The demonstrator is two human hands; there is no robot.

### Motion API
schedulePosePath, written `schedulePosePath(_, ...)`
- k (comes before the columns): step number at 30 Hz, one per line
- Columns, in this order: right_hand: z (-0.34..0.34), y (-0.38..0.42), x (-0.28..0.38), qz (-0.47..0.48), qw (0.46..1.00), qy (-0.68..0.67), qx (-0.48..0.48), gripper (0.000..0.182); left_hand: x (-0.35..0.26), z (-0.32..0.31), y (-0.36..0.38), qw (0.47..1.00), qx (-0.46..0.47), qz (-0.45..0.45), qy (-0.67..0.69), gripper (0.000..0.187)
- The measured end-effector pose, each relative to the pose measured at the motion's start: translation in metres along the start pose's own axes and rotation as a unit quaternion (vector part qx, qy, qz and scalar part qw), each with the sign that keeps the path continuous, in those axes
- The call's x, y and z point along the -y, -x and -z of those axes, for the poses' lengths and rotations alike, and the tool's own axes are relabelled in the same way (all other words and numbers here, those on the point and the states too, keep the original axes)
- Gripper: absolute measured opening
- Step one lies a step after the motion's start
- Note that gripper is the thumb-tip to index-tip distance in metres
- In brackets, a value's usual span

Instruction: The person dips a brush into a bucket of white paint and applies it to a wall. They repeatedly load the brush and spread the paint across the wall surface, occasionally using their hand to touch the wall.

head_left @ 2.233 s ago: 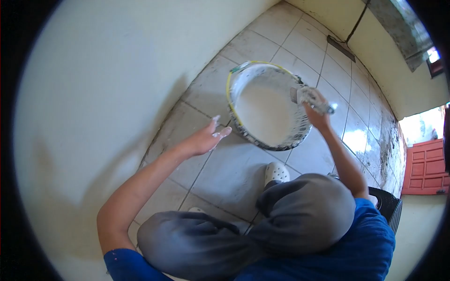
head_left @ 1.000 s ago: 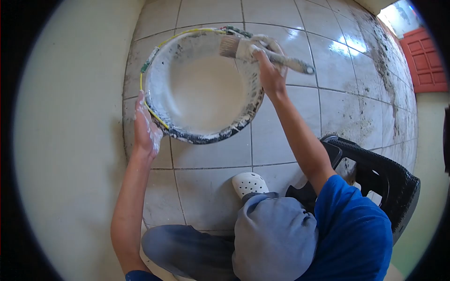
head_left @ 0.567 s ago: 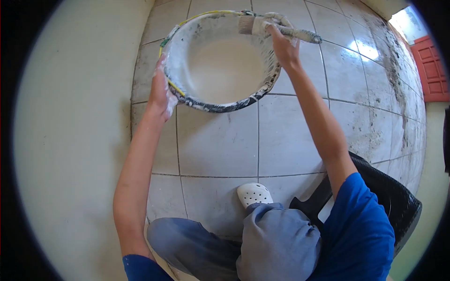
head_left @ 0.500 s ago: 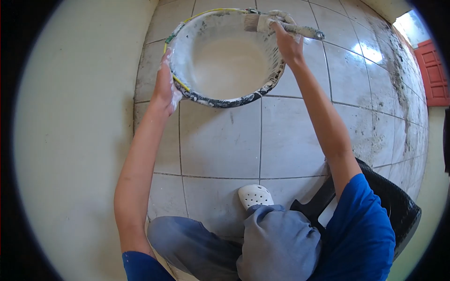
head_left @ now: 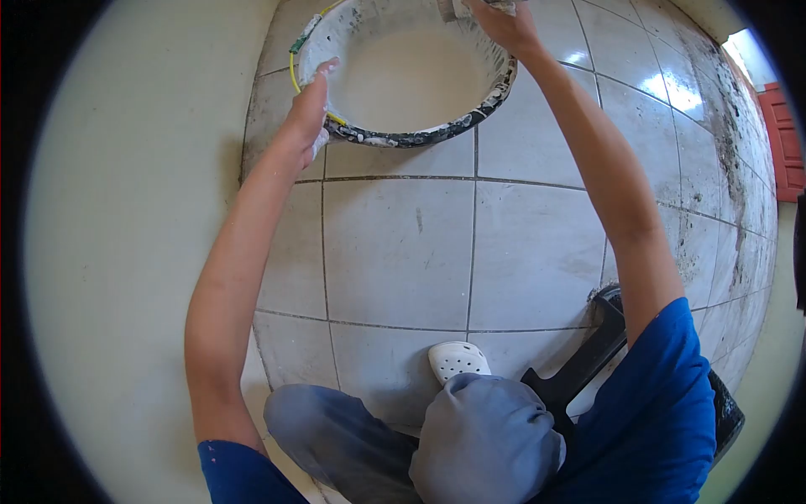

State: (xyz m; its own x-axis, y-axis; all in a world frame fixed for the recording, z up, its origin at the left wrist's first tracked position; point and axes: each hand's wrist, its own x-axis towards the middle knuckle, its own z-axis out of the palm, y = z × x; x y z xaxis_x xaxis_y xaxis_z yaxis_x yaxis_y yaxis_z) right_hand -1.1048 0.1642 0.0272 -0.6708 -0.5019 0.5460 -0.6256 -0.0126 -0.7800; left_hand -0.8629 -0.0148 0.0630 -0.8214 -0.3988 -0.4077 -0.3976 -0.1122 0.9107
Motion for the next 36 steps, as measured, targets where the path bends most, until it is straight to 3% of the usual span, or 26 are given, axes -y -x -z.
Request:
schedulePosePath(4,0.0,0.004,-0.022,0.01,0.999,0.029,0.016,0.018,-0.003,-0.001,-0.002,0.984,-0.024,0.067,-0.161,0.055)
schedulePosePath(5,-0.001,0.007,-0.041,-0.062,0.981,-0.179,0.028,0.019,-0.003,-0.004,-0.001,0.976,-0.032,0.073,-0.202,0.055)
schedulePosePath(6,-0.007,0.011,-0.068,-0.13,0.915,-0.379,0.043,0.019,-0.001,-0.003,0.003,0.971,-0.044,0.086,-0.219,0.054)
schedulePosePath(7,-0.013,0.007,-0.068,-0.196,0.803,-0.56,0.055,0.019,-0.001,-0.005,0.003,0.965,-0.055,0.102,-0.235,0.054)
schedulePosePath(8,-0.011,0.009,-0.066,-0.156,0.923,-0.348,0.055,0.02,-0.003,-0.003,0.001,0.964,-0.066,0.107,-0.236,0.059)
schedulePosePath(9,-0.005,0.007,-0.024,-0.098,0.986,-0.121,0.061,0.021,-0.004,-0.001,0.0,0.962,-0.077,0.111,-0.237,0.067)
schedulePosePath(10,0.0,0.008,0.001,-0.03,0.991,0.117,0.052,0.023,0.006,0.002,-0.004,0.966,-0.078,0.099,-0.228,0.086)
schedulePosePath(12,-0.008,0.012,-0.012,-0.028,0.999,0.004,0.016,0.023,0.013,0.005,-0.008,0.964,-0.062,0.111,-0.234,0.089)
schedulePosePath(13,-0.01,0.009,-0.013,-0.021,0.998,-0.051,-0.003,0.023,0.009,0.003,-0.009,0.958,-0.045,0.133,-0.25,0.071)
schedulePosePath(14,-0.007,0.006,-0.014,-0.026,0.998,0.056,0.032,0.024,0.005,0.003,-0.009,0.953,-0.04,0.151,-0.259,0.064)
schedulePosePath(17,-0.002,-0.001,0.014,-0.01,0.995,0.069,0.072,0.027,-0.007,-0.001,-0.006,0.942,-0.038,0.192,-0.271,0.06)
schedulePosePath(27,-0.005,0.007,0.012,0.07,0.99,0.121,-0.005,0.021,-0.012,0.007,-0.009,0.927,0.021,0.21,-0.311,0.059)
schedulePosePath(31,-0.004,0.005,0.016,-0.001,0.988,0.148,0.037,0.022,-0.01,0.004,-0.012,0.943,0.028,0.248,-0.219,0.056)
schedulePosePath(33,-0.003,0.006,0.02,-0.012,0.983,0.18,0.031,0.024,-0.011,0.004,-0.006,0.957,0.03,0.225,-0.179,0.054)
schedulePosePath(36,-0.007,0.008,0.021,-0.012,0.978,0.204,0.034,0.026,0.001,0.011,0.0,0.976,0.034,0.101,-0.19,0.049)
